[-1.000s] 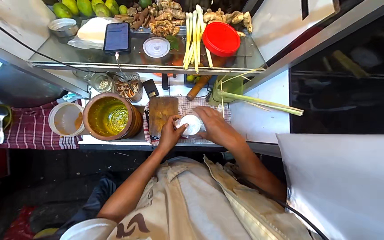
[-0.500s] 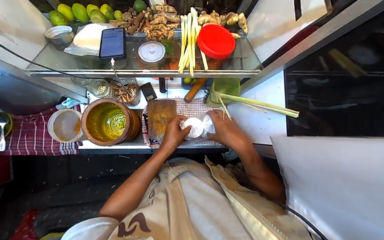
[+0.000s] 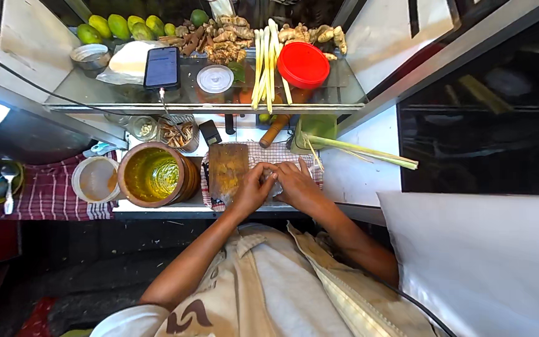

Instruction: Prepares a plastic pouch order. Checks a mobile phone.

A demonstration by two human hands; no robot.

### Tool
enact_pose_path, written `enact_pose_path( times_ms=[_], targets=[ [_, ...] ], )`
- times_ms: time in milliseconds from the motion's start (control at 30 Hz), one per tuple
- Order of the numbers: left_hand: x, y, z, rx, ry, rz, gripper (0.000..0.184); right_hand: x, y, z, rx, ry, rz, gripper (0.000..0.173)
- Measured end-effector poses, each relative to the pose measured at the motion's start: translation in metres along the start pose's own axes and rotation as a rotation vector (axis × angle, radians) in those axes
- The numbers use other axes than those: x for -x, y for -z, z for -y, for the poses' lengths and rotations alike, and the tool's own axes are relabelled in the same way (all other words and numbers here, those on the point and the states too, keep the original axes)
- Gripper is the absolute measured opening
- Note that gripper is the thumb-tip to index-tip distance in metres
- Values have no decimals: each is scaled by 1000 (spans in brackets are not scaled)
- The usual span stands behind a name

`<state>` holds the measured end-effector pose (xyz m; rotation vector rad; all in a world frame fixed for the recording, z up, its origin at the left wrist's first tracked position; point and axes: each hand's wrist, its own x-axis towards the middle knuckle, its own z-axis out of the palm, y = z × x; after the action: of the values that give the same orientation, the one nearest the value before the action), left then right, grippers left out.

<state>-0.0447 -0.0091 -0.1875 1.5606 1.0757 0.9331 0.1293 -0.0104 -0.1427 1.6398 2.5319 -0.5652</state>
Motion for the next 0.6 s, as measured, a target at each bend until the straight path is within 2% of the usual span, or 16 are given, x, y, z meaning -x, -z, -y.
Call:
enact_pose_path(
  times_ms=[100, 300, 500, 600],
  targets=[
    [-5, 10, -8, -200, -24, 89, 25, 14, 8, -15, -105, -59, -76, 91],
    [-11, 1, -12, -620, -186, 297, 25, 31, 10, -30, -243, -387, -53, 84],
    [-16, -3, -15, -698, -180, 324, 30, 32, 8, -26, -358, -492, -72, 94],
    [-14, -3, -15, -694, -168, 322, 28, 31, 4, -28, -356, -491, -113, 88]
  ],
)
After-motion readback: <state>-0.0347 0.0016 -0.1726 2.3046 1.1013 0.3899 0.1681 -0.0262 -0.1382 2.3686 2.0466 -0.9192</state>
